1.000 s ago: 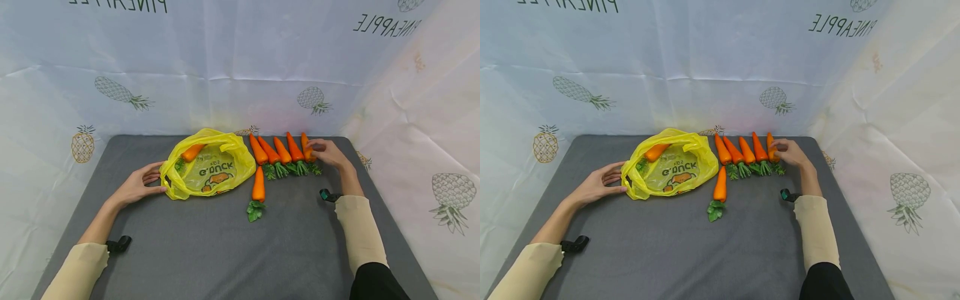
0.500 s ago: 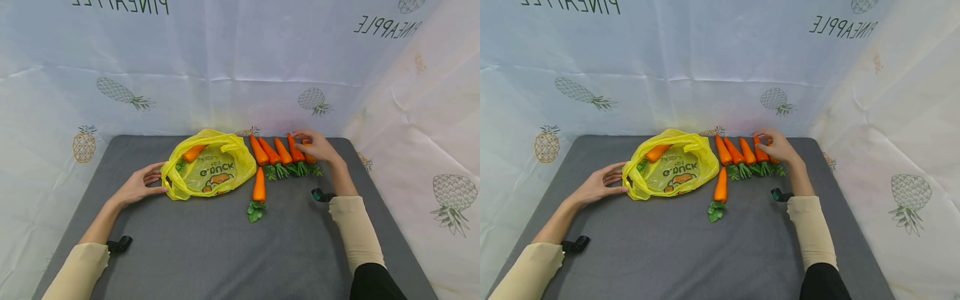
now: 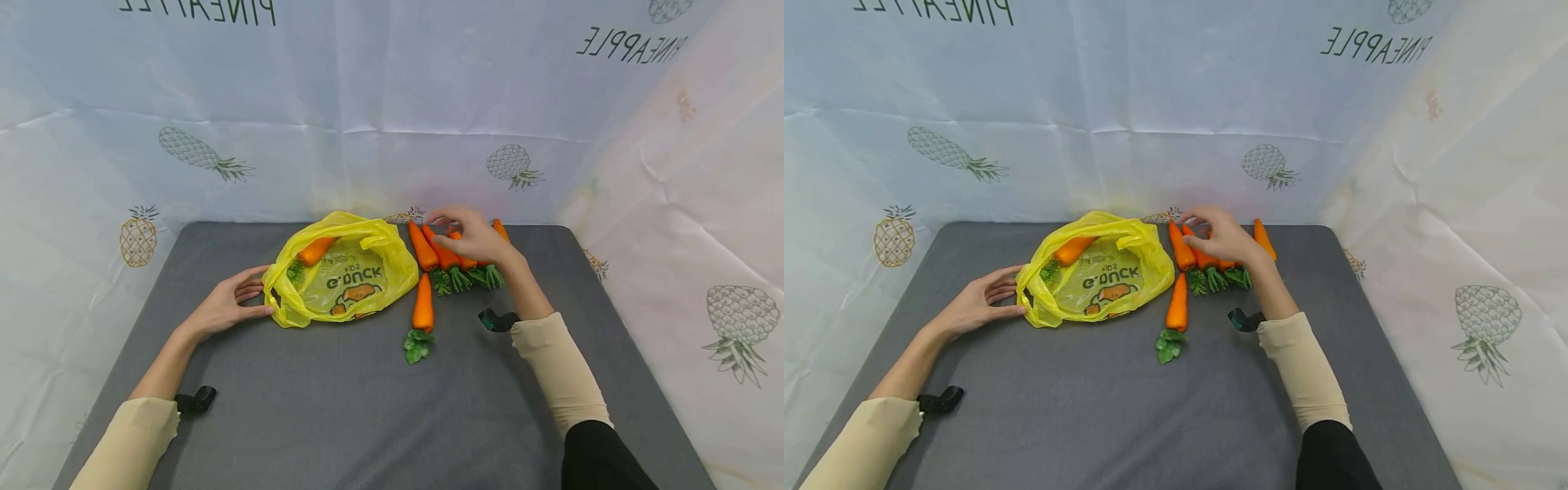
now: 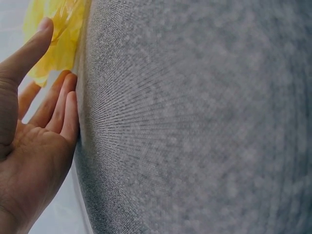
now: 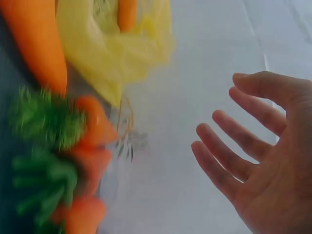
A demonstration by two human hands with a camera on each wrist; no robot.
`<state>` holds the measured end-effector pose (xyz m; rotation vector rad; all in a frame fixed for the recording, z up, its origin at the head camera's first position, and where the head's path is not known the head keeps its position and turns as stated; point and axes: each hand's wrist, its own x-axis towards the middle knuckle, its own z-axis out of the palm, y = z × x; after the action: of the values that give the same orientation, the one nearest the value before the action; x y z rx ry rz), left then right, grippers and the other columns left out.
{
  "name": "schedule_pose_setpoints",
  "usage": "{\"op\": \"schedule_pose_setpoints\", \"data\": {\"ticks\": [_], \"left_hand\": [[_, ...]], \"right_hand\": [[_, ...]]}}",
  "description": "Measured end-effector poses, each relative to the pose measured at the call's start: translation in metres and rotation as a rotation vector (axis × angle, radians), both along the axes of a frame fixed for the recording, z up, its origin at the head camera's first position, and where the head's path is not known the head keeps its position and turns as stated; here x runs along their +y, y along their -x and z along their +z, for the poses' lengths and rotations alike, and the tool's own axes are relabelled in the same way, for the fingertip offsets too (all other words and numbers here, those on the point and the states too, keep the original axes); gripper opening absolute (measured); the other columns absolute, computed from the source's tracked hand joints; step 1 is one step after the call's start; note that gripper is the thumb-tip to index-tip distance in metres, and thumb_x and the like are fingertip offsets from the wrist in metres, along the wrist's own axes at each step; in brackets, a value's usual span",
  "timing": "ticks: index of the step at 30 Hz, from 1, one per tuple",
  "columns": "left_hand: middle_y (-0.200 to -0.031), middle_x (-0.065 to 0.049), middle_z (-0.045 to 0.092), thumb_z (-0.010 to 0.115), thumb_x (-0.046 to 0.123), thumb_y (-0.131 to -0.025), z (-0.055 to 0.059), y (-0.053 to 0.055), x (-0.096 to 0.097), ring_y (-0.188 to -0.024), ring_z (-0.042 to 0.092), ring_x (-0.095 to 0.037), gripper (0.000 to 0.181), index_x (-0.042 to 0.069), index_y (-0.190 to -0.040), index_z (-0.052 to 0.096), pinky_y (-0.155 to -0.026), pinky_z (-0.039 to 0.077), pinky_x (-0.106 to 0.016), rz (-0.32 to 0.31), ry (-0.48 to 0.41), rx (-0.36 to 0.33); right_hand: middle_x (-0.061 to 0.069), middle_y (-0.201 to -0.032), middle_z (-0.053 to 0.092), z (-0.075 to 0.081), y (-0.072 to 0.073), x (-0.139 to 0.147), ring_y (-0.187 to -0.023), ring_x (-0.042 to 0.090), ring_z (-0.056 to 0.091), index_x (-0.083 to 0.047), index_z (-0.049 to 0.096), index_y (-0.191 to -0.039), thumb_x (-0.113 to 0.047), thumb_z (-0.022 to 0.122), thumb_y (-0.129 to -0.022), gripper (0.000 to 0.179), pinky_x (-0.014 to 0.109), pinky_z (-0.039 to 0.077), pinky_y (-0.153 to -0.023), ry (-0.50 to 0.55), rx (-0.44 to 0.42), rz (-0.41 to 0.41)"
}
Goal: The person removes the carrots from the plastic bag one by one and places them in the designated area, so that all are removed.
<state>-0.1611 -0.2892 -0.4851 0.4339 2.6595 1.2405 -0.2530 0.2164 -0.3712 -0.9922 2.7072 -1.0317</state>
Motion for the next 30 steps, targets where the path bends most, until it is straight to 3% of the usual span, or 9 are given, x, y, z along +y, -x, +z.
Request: {"op": "schedule_pose_setpoints", "data": {"ticks": [3, 5, 10, 13, 15, 22, 30], "left_hand": [[-0.138, -0.011, 0.054, 0.078, 0.035, -0.082, 0.000, 0.000, -0.001, -0.126, 0.054, -0.029, 0.084, 0.030, -0.151, 0.030, -0.106, 0.045, -0.047, -0.009, 0.003, 0.001], [-0.137, -0.013, 0.054, 0.078, 0.033, -0.082, 0.010, -0.005, 0.003, -0.125, 0.055, -0.030, 0.084, 0.025, -0.151, 0.032, -0.106, 0.045, -0.048, -0.001, 0.000, -0.003], [-0.137, -0.013, 0.054, 0.079, 0.026, -0.081, 0.016, -0.008, 0.008, -0.125, 0.056, -0.030, 0.083, 0.021, -0.151, 0.034, -0.106, 0.045, -0.050, 0.021, -0.010, -0.006], [-0.138, -0.011, 0.054, 0.079, 0.028, -0.082, 0.003, -0.003, 0.002, -0.125, 0.055, -0.028, 0.084, 0.027, -0.151, 0.032, -0.106, 0.045, -0.047, 0.007, -0.004, 0.000], [-0.138, -0.010, 0.054, 0.079, 0.030, -0.081, 0.000, -0.002, 0.000, -0.125, 0.055, -0.027, 0.084, 0.030, -0.151, 0.031, -0.106, 0.046, -0.046, 0.004, -0.004, -0.005], [-0.140, -0.010, 0.052, 0.078, 0.030, -0.082, 0.001, -0.001, 0.001, -0.127, 0.054, -0.028, 0.083, 0.032, -0.150, 0.031, -0.107, 0.044, -0.048, 0.000, -0.022, -0.015], [-0.140, -0.009, 0.053, 0.079, 0.029, -0.081, 0.001, 0.000, 0.001, -0.127, 0.055, -0.028, 0.082, 0.033, -0.149, 0.033, -0.107, 0.044, -0.048, 0.013, -0.018, -0.016]], "right_hand": [[0.001, -0.128, 0.061, 0.001, 0.000, -0.022, -0.108, 0.020, 0.061, -0.022, 0.061, -0.125, -0.027, 0.066, -0.092, 0.034, 0.043, 0.054, -0.092, -0.025, 0.045, 0.062], [0.001, -0.127, 0.062, 0.001, 0.000, -0.037, -0.107, 0.017, 0.060, -0.020, 0.061, -0.125, -0.027, 0.065, -0.092, 0.033, 0.040, 0.053, -0.092, -0.041, 0.056, 0.093], [0.003, -0.127, 0.062, -0.004, 0.003, -0.075, -0.108, 0.017, 0.061, -0.015, 0.061, -0.126, -0.030, 0.062, -0.095, 0.035, 0.042, 0.054, -0.093, -0.044, 0.022, 0.158], [0.005, -0.128, 0.061, -0.008, 0.006, -0.098, -0.114, 0.022, 0.062, -0.016, 0.061, -0.125, -0.028, 0.061, -0.096, 0.032, 0.042, 0.055, -0.095, -0.022, -0.033, 0.211], [0.005, -0.129, 0.061, -0.011, 0.008, -0.113, -0.117, 0.024, 0.061, -0.017, 0.060, -0.125, -0.027, 0.060, -0.096, 0.031, 0.040, 0.056, -0.096, -0.014, -0.076, 0.242], [0.000, -0.127, 0.061, -0.021, 0.017, -0.152, -0.113, 0.018, 0.064, -0.017, 0.059, -0.123, -0.026, 0.061, -0.096, 0.029, 0.027, 0.056, -0.092, -0.029, -0.129, 0.276], [0.010, -0.128, 0.060, -0.041, 0.021, -0.183, -0.113, 0.020, 0.063, -0.007, 0.059, -0.126, -0.025, 0.061, -0.096, 0.036, 0.025, 0.054, -0.096, -0.012, -0.183, 0.312]]}}
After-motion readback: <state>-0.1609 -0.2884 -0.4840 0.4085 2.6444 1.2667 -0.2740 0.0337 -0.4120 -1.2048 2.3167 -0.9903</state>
